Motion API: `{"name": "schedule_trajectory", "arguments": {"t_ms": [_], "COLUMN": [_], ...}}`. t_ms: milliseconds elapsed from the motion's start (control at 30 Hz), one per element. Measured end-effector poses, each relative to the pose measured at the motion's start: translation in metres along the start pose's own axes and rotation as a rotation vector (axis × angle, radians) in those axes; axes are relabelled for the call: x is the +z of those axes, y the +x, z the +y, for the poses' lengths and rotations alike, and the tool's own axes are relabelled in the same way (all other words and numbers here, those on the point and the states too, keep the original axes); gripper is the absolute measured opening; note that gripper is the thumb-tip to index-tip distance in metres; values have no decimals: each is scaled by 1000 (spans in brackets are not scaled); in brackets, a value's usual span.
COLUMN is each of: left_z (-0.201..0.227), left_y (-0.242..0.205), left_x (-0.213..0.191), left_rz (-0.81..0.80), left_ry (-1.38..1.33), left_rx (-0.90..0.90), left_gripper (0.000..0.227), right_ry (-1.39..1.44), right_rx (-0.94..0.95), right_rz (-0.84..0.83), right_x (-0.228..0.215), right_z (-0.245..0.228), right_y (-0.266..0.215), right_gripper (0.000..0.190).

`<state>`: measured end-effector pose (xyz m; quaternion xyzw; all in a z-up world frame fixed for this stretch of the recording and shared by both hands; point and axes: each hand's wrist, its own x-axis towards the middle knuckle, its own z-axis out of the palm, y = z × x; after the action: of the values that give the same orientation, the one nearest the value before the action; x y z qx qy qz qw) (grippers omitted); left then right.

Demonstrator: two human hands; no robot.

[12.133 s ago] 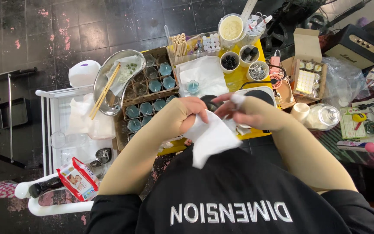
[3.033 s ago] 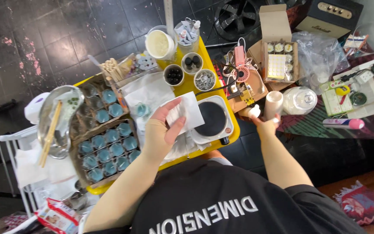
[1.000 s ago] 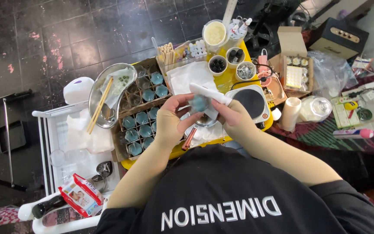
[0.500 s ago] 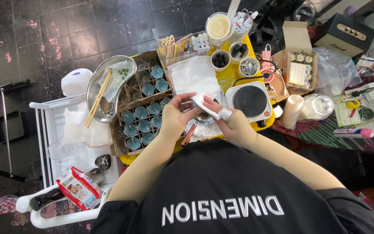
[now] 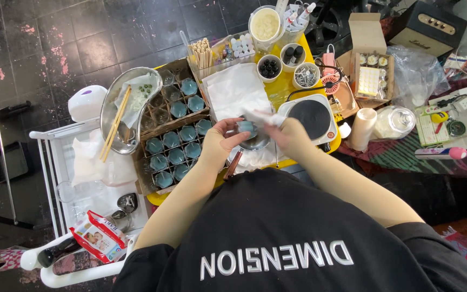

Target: Cleaning small blue candle containers with a white cloth and cleaning solution.

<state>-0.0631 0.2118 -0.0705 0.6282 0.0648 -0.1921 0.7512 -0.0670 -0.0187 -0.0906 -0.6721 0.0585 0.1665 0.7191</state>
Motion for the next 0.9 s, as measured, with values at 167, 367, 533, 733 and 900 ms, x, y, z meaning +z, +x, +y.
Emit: {"name": "schedule_trajectory", "arguments": {"t_ms": [167, 367, 533, 733, 900], "left_z": [-13, -10, -2, -2, -2], "left_y": [8, 3, -1, -3, 0], "left_x": [-8, -11, -10, -11, -4], "left_rz": [15, 53, -1, -158, -68], "left_ry": [-245, -407, -429, -399, -408], "left_rx": [-128, -301, -288, -184, -250], "left_gripper": [48, 48, 50, 53, 48], "right_ry": [-731, -933, -828, 389, -575], "right_rx": [-585, -655, -119, 144, -136], "right_rz": [-217, -255, -127, -62, -209], "right_x": [20, 3, -7, -3, 4], "right_z": [-54, -50, -28, -41, -49], "right_y": [-32, -26, -11, -10, -31], "right_gripper": [59, 67, 48, 33, 62]}}
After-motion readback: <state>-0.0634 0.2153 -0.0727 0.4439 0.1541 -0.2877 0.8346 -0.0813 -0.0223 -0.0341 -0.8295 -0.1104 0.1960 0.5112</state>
